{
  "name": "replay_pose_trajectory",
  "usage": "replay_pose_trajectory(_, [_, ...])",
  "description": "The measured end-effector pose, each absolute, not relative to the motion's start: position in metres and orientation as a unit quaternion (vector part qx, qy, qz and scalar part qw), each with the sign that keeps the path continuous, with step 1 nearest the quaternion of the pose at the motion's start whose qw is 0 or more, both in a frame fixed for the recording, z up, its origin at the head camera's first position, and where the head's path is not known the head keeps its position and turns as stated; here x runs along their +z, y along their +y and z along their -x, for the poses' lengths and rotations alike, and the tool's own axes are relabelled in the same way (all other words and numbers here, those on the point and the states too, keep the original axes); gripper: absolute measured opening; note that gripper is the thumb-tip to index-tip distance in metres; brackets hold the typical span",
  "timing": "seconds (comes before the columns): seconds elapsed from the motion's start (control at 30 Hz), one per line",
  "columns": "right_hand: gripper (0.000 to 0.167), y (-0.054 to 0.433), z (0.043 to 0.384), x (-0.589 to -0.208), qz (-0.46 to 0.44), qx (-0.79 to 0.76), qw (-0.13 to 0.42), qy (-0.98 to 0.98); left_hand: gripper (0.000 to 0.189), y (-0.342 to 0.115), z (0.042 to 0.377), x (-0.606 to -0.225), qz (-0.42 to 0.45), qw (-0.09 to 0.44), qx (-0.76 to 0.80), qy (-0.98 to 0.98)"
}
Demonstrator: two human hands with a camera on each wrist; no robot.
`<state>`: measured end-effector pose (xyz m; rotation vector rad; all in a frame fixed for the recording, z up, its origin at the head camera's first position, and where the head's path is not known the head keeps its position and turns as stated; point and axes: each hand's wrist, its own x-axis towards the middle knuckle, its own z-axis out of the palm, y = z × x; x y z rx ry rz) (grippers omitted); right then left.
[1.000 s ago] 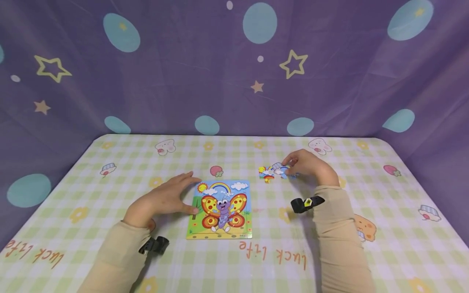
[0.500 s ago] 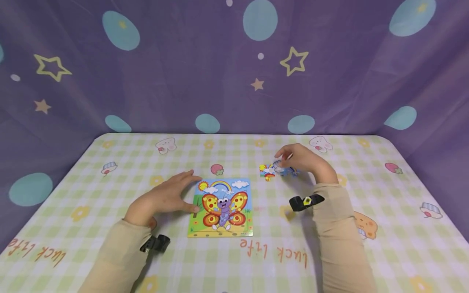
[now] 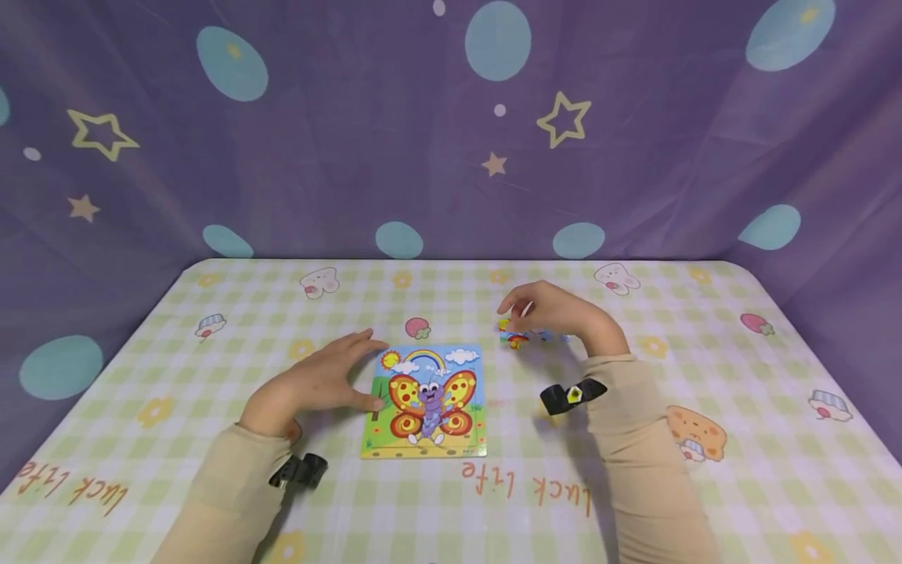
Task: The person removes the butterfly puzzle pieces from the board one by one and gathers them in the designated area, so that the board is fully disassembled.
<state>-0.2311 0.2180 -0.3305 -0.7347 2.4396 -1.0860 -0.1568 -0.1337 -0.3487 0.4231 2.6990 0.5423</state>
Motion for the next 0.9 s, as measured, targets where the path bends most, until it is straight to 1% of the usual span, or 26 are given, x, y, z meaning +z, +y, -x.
replay_pose_trajectory(0.17, [0.028,0.207,0.230,-0.330,0.272,-0.411,0.217,0.843,0.089,-0.135,0.156,-0.349,-0.149,0.176,0.185,0.955])
replay_pose_trajectory(0.43, [0.027,0.187,0.226,-0.332,0.302,-0.395,0.231,0.836,0.089,-0.135,0.156,-0.349,-0.148,0.177,0.184,0.956])
replay_pose_trajectory(0.73, [0.020,0.167,0.221,-0.339,0.351,-0.366,0.229,0.831,0.089,-0.135,0.156,-0.350,-0.150,0.175,0.185,0.955])
replay_pose_trajectory(0.9, [0.020,0.157,0.217,-0.342,0.367,-0.360,0.238,0.824,0.088,-0.134,0.156,-0.349,-0.152,0.173,0.186,0.955])
